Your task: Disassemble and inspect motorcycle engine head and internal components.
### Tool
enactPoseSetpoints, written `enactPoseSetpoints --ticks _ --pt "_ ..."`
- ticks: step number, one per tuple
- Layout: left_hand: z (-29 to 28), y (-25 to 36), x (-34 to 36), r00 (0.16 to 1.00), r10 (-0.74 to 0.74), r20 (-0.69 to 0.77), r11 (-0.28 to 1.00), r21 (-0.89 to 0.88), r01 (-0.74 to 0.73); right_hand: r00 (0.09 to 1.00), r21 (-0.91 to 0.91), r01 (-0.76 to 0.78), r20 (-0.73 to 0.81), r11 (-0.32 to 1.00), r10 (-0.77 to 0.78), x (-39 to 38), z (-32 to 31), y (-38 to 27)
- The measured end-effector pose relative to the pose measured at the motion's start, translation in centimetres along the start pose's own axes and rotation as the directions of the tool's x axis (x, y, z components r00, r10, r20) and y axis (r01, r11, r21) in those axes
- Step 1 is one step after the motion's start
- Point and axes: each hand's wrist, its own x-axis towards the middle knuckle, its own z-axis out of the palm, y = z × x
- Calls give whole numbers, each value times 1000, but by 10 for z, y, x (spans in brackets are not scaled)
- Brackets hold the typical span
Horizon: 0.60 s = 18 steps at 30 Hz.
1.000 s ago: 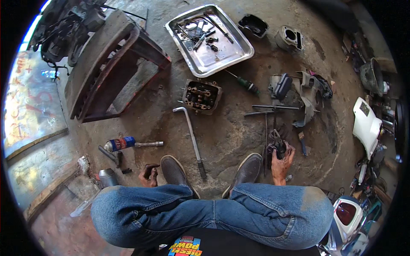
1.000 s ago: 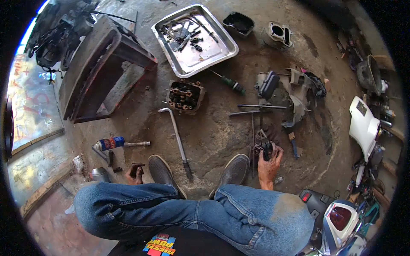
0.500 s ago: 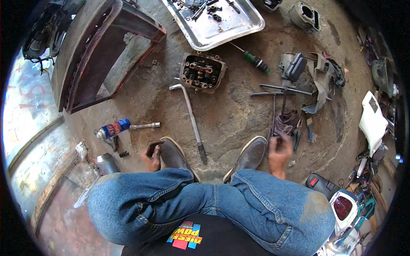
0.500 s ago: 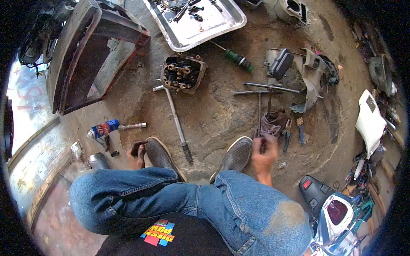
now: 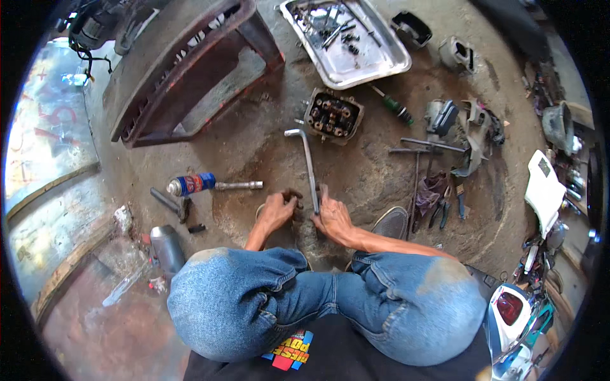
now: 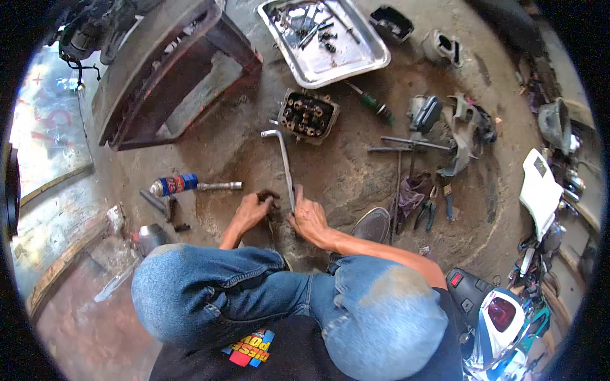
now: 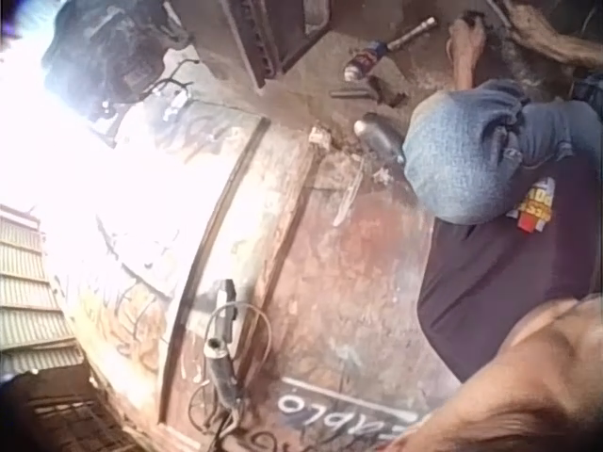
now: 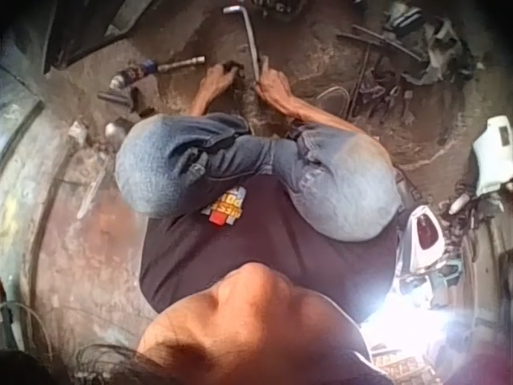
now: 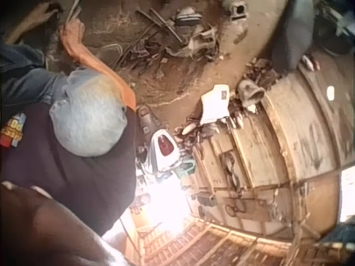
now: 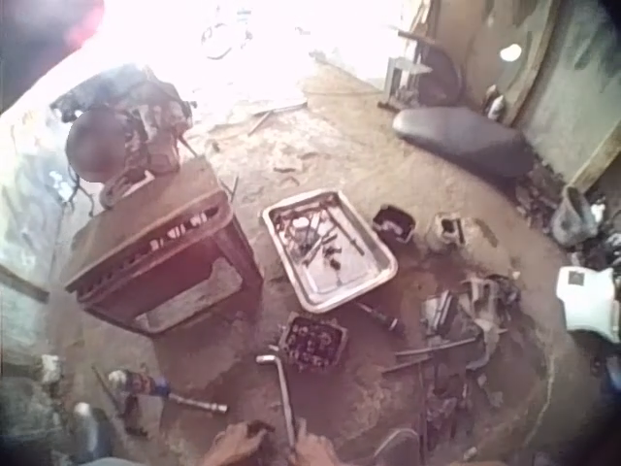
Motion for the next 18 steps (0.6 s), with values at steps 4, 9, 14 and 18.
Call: enactPoseSetpoints --ticks 4,9,14,18 --pt "11 2 -6 946 26 324 994 -104 9 994 234 -108 55 966 98 7 1 7" --pt "24 -3 3 973 110 204 926 333 -175 994 51 -108 29 993 107 33 5 13" --pt "36 0 -7 946 139 293 950 229 -210 976 -88 -93 -203 992 74 73 -4 20" --pt "28 -4 -27 974 215 76 973 63 -220 993 -48 -109 -45 993 107 97 -17 -13"
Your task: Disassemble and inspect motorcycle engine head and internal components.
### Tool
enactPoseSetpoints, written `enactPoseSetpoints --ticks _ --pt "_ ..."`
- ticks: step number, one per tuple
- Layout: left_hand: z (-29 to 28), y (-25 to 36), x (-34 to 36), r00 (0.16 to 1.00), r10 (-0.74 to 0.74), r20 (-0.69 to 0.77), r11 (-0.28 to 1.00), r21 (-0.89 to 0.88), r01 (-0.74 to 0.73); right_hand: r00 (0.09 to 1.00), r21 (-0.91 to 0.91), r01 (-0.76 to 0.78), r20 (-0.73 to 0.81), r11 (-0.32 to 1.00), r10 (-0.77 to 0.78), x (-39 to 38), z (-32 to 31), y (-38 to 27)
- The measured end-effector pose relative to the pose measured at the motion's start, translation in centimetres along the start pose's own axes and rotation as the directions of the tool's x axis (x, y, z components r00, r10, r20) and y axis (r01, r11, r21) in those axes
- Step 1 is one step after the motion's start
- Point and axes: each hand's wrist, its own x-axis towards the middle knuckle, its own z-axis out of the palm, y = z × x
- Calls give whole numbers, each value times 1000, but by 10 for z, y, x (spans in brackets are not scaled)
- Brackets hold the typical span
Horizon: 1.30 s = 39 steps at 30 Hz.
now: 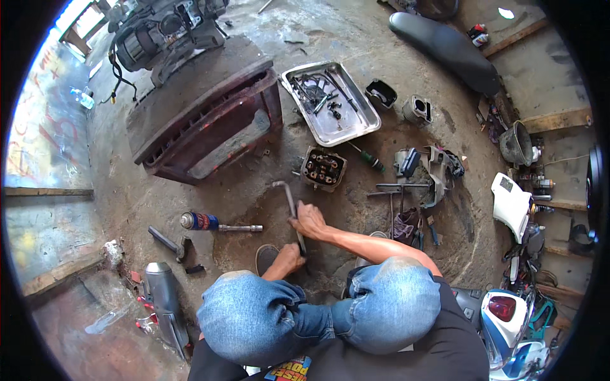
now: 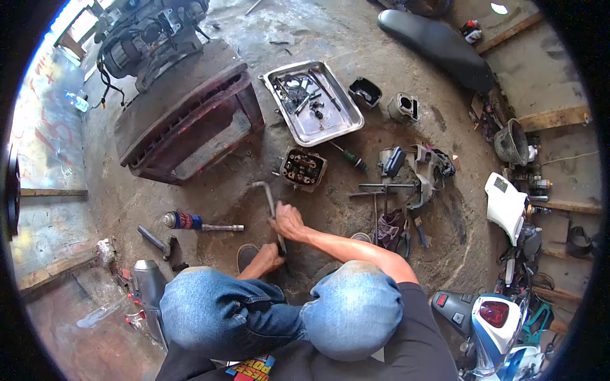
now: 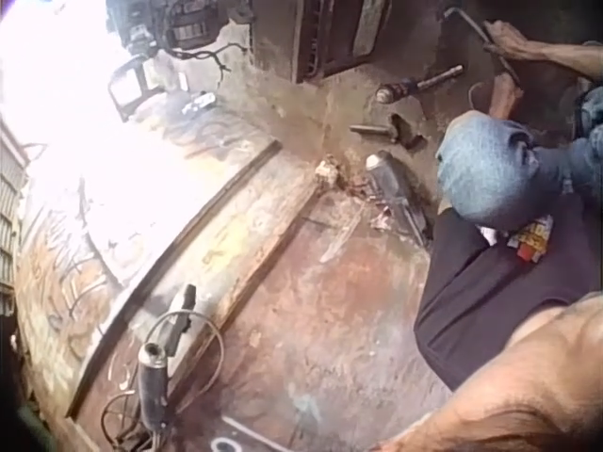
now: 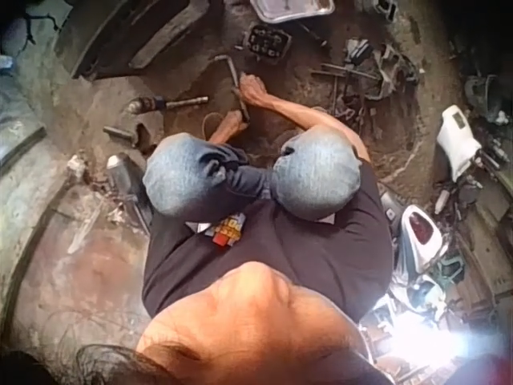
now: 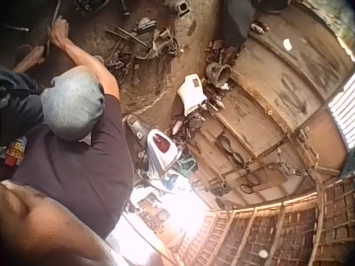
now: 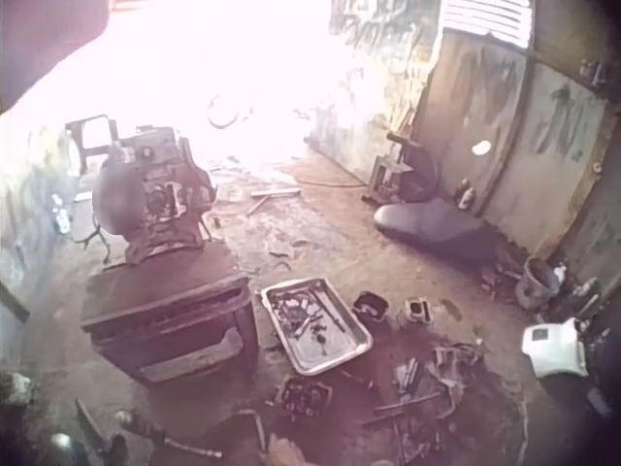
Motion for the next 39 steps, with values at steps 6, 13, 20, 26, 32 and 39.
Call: enactPoseSetpoints --ticks 6,13,20,26,32,39 --pt "-5 27 1 954 29 -297 977 -194 -90 998 429 61 -20 901 -58 -21 -63 -53" --pt "-36 105 25 944 178 -279 984 27 -177 902 979 186 -138 -80 408 1 -136 -18" --pt "-24 31 -3 962 67 -266 963 269 7 237 672 703 -529 232 815 -69 -337 76" --pt "-88 136 87 876 118 -468 988 140 -58 520 492 -228 -669 840 532 -199 -329 160" --pt "-89 109 161 946 -55 -320 994 77 84 586 271 -642 -431 717 687 -283 -172 257" --pt "-80 92 172 899 -214 -382 977 -108 186 338 116 -779 -750 616 569 -260 -85 241"
